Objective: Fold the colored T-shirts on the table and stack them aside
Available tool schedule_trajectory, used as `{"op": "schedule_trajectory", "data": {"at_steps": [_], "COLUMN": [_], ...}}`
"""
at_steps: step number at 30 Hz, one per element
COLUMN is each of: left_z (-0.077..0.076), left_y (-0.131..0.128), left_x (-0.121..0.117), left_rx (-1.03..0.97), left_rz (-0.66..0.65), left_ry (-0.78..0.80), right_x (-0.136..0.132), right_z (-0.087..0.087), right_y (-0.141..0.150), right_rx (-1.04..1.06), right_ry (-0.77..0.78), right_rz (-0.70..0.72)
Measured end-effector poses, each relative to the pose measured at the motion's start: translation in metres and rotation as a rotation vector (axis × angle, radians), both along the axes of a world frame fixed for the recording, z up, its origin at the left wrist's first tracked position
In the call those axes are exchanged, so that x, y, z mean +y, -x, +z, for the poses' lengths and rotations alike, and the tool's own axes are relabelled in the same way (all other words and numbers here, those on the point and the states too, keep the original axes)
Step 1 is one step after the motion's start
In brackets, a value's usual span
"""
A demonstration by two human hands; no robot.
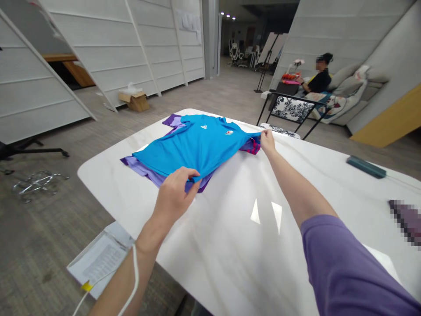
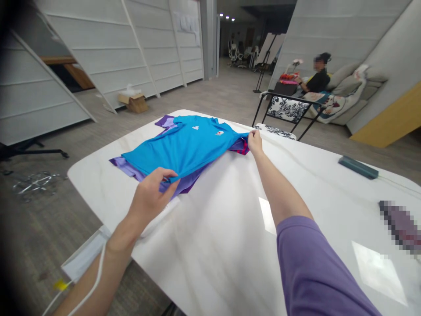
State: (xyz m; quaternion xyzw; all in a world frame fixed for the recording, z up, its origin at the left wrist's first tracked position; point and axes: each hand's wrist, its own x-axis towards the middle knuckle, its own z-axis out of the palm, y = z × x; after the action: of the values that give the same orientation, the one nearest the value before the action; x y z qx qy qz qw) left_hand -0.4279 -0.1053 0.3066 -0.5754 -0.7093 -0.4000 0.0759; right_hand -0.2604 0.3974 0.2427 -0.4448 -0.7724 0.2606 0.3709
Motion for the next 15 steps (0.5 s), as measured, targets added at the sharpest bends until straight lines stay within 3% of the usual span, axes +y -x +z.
{"op": "schedule_trajectory", "data": {"at_steps": [3, 6, 8, 12, 15], "left_z": [0.008, 0.004, -0.007, -0.045, -0.064], "left_y": [-0.055, -0.126, -0.179, -0.293, -0.377], "left_x": [-0.008, -0.008, -0.004, 0.005, 0.001], "left_rx": [0.015, 0.015, 0.007, -0.063, -0.073], "left_rz": [-0.224, -0.450, -0.585, -0.854, -1.039], "left_ry": [0.045, 0.122, 0.190, 0.329, 0.389], "right_x": [-0.004, -0.012, -0.018, -0.031, -0.043], "right_z": [0.009, 0.008, 0.002, -0.012, -0.017], "right_y": [-0.054, -0.123, -0.176, -0.297, -0.393], "right_rx": [0.093, 0.082, 0.022, -0.179, -0.291], "right_ry": [0.118, 0.126, 0.113, 0.125, 0.093], "right_rz": [-0.133, -0.232, -0.269, -0.261, -0.276]}}
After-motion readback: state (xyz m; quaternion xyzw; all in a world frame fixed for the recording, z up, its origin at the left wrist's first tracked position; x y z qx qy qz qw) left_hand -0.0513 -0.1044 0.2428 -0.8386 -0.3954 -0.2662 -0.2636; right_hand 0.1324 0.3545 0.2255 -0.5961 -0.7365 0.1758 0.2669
